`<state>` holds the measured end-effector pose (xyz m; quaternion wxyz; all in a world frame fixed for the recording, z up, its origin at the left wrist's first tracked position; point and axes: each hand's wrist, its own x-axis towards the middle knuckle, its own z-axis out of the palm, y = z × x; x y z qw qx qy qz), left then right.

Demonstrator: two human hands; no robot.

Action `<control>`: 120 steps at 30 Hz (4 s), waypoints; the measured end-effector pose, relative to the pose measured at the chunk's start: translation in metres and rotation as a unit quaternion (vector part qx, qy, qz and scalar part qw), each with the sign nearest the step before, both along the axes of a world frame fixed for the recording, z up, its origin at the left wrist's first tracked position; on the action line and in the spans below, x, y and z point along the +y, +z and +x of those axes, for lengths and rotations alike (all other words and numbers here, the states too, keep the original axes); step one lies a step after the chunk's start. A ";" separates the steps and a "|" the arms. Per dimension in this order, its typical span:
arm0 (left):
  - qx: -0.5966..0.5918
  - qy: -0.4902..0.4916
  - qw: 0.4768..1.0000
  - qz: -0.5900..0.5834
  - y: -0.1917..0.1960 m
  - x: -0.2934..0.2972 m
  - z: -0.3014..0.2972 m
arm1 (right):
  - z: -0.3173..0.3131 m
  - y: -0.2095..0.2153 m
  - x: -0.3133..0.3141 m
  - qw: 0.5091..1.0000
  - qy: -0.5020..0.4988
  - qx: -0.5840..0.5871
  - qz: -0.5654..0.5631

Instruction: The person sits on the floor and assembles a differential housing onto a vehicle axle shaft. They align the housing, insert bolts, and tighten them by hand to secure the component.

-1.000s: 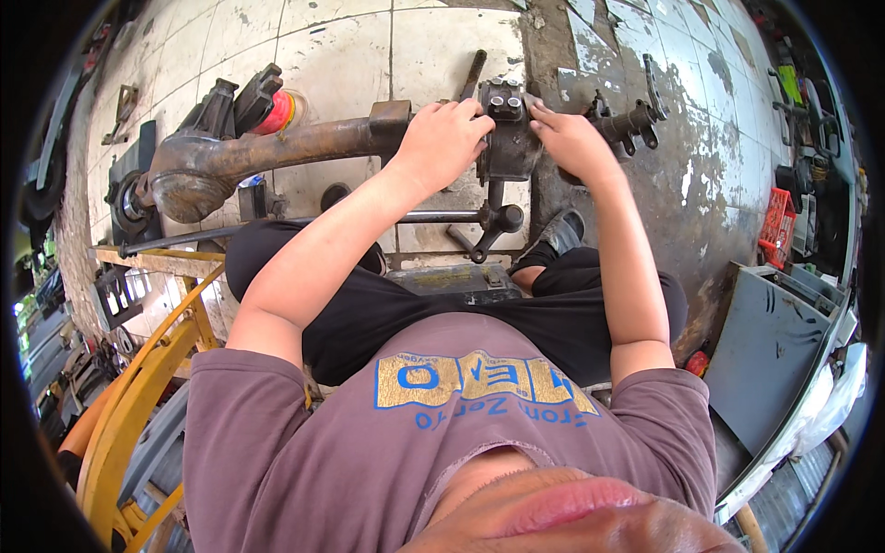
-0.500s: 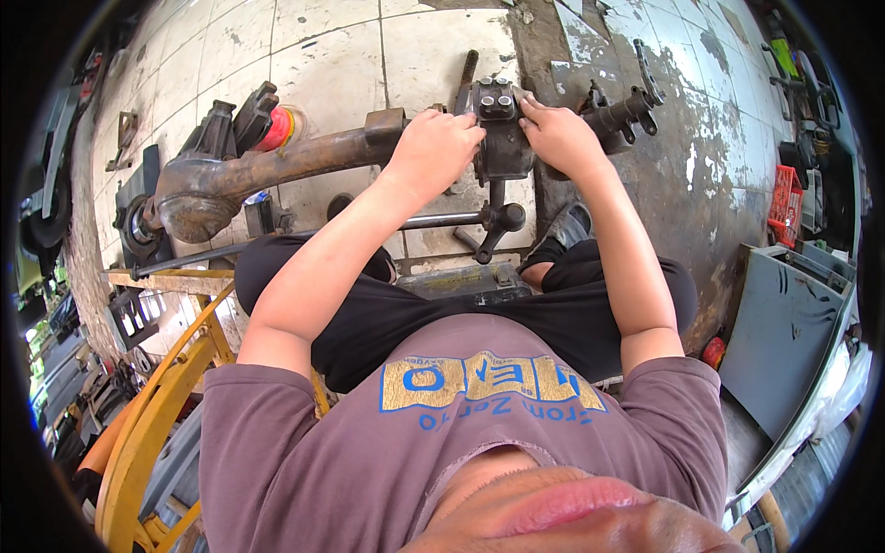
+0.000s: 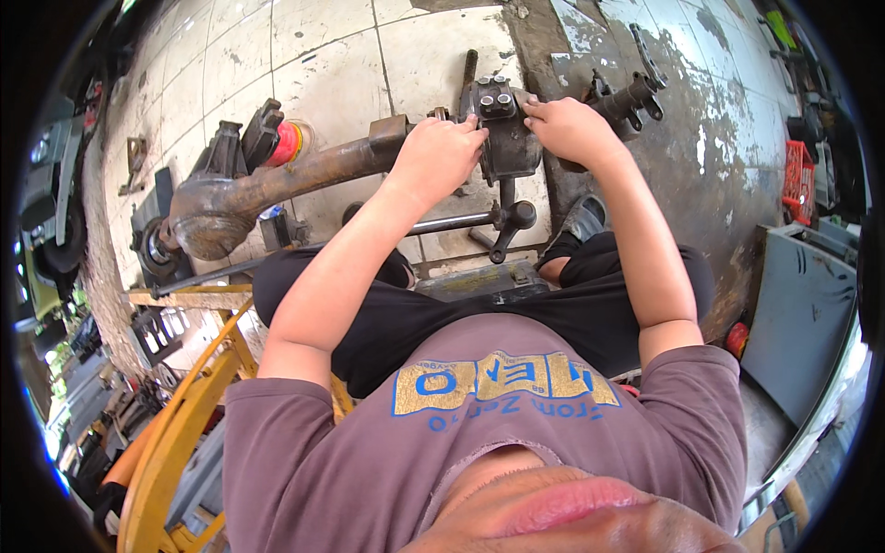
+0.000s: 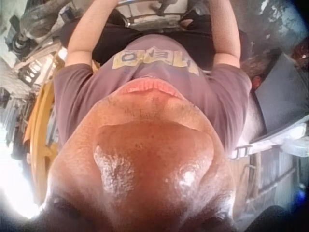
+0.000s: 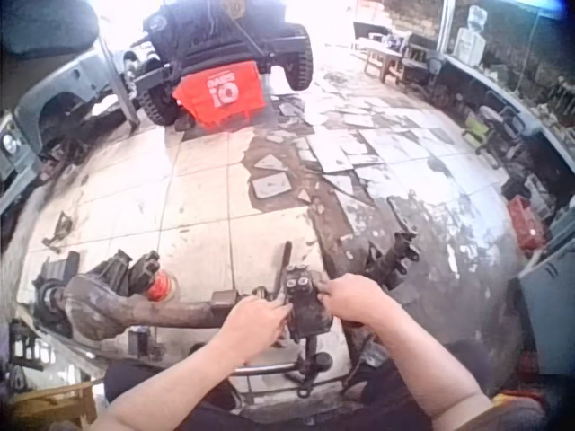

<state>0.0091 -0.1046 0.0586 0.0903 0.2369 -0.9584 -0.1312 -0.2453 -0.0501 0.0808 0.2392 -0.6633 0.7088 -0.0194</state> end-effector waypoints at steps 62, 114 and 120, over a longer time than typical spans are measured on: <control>-0.038 -0.037 0.999 -0.007 0.009 -0.003 -0.002 | 0.000 -0.041 0.010 0.994 -0.060 -0.044 -0.080; -0.016 0.002 1.000 -0.018 0.001 0.011 0.003 | 0.006 -0.008 0.010 1.000 0.003 -0.017 -0.024; -0.064 0.004 0.998 -0.004 0.008 0.016 0.000 | -0.007 -0.015 0.007 0.999 0.028 -0.012 -0.015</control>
